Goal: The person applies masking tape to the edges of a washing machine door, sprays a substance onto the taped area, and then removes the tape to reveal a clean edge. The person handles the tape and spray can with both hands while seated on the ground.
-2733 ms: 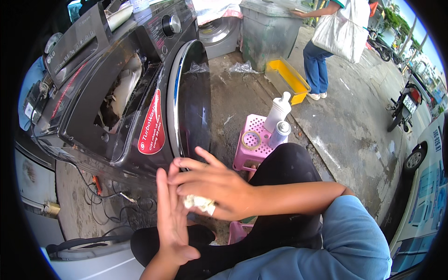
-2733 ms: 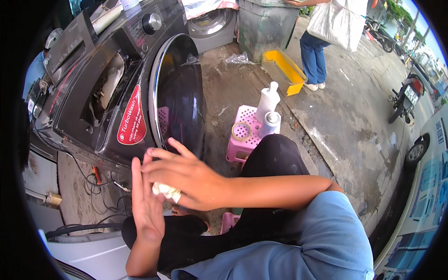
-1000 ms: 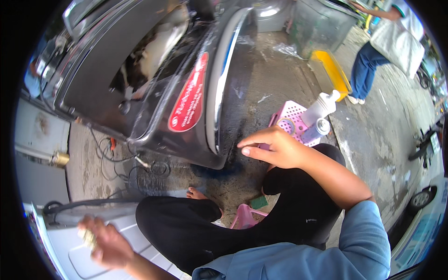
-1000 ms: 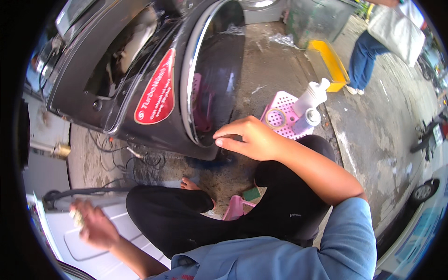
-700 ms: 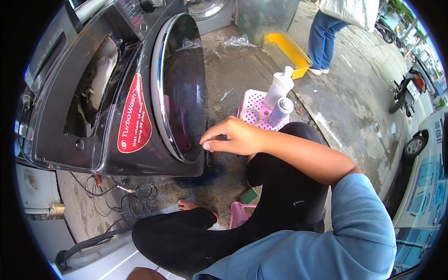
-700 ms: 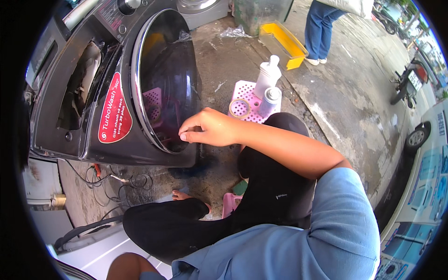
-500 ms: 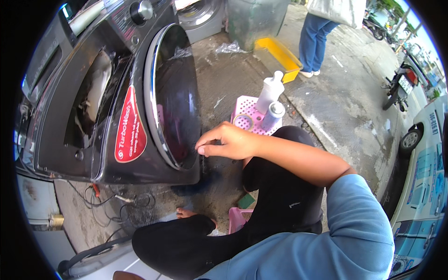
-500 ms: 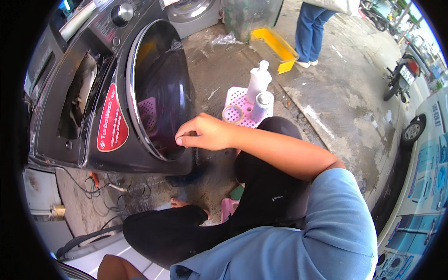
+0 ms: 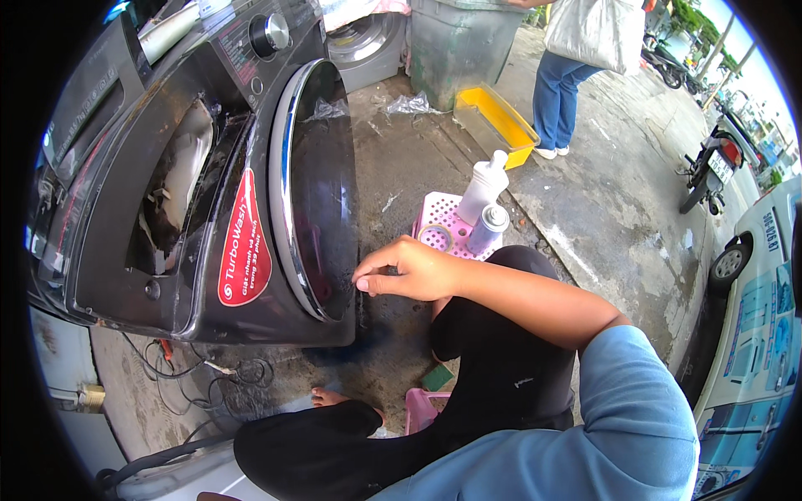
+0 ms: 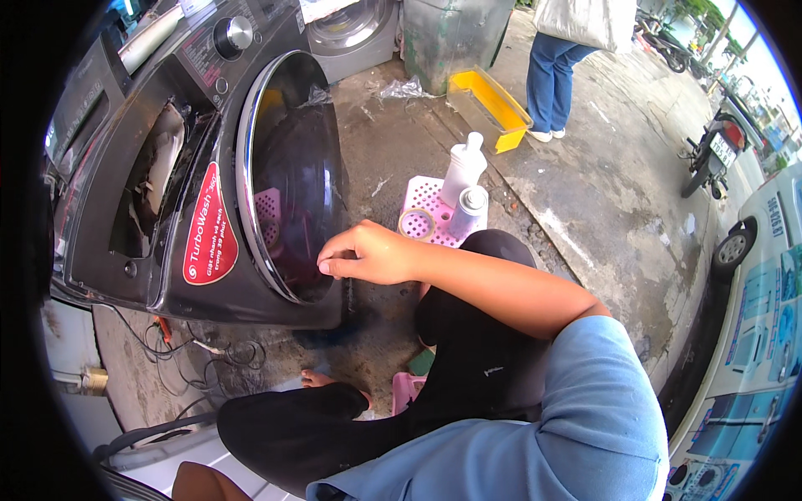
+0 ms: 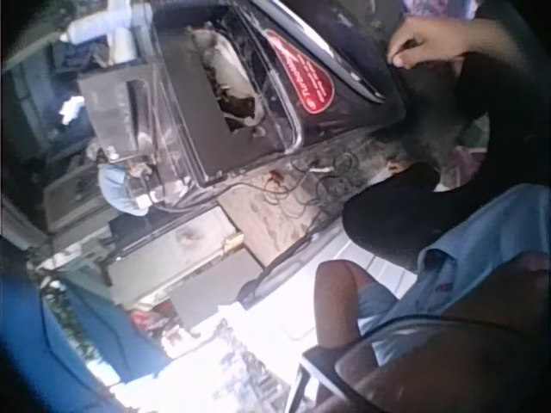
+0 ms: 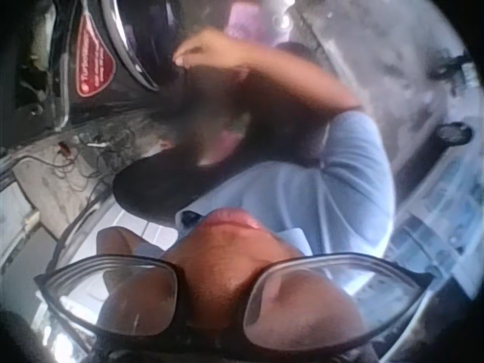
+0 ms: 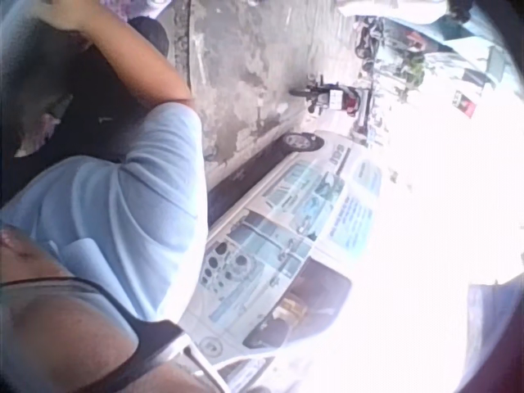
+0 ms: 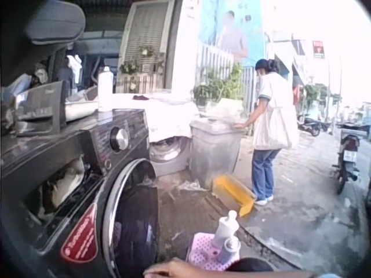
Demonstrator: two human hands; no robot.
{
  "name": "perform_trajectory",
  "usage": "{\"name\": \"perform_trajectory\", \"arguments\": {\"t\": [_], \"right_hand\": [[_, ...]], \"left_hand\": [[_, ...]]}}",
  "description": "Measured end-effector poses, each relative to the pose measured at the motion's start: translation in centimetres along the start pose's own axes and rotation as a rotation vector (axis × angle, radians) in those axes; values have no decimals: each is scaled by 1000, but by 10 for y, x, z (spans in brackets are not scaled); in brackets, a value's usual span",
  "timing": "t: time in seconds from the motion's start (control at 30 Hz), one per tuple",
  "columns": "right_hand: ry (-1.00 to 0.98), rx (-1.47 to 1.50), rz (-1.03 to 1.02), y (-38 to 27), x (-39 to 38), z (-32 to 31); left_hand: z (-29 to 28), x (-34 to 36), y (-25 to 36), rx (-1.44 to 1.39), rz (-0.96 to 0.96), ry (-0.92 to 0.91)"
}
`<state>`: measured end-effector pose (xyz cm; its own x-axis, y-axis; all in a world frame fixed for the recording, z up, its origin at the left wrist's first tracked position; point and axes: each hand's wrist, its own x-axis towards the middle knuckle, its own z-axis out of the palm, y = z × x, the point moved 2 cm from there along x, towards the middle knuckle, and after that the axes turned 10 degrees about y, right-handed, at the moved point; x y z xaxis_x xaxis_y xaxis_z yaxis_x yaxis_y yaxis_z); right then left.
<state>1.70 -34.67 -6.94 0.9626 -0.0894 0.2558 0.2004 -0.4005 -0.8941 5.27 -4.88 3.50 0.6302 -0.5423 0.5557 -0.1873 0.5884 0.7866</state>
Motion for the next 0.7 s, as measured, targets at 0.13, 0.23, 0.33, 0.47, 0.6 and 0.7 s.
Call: {"name": "perform_trajectory", "arguments": {"t": [0.13,0.23,0.33,0.47,0.6,0.7], "right_hand": [[6,19,-13,1,1,0],[-7,6,-6,-1,3,0],[-8,-11,-23,2,3,0],[-11,16,14,1,0,-1],[-25,0,17,3,0,-4],[-102,-41,70,7,2,-19]], "left_hand": [[-2,1,-2,5,-3,1],[-4,2,-2,10,-3,3],[-4,4,-3,10,4,-7],[-4,3,-3,14,4,-11],[-3,5,-4,13,10,-24],[-2,4,-5,4,7,-30]]}}
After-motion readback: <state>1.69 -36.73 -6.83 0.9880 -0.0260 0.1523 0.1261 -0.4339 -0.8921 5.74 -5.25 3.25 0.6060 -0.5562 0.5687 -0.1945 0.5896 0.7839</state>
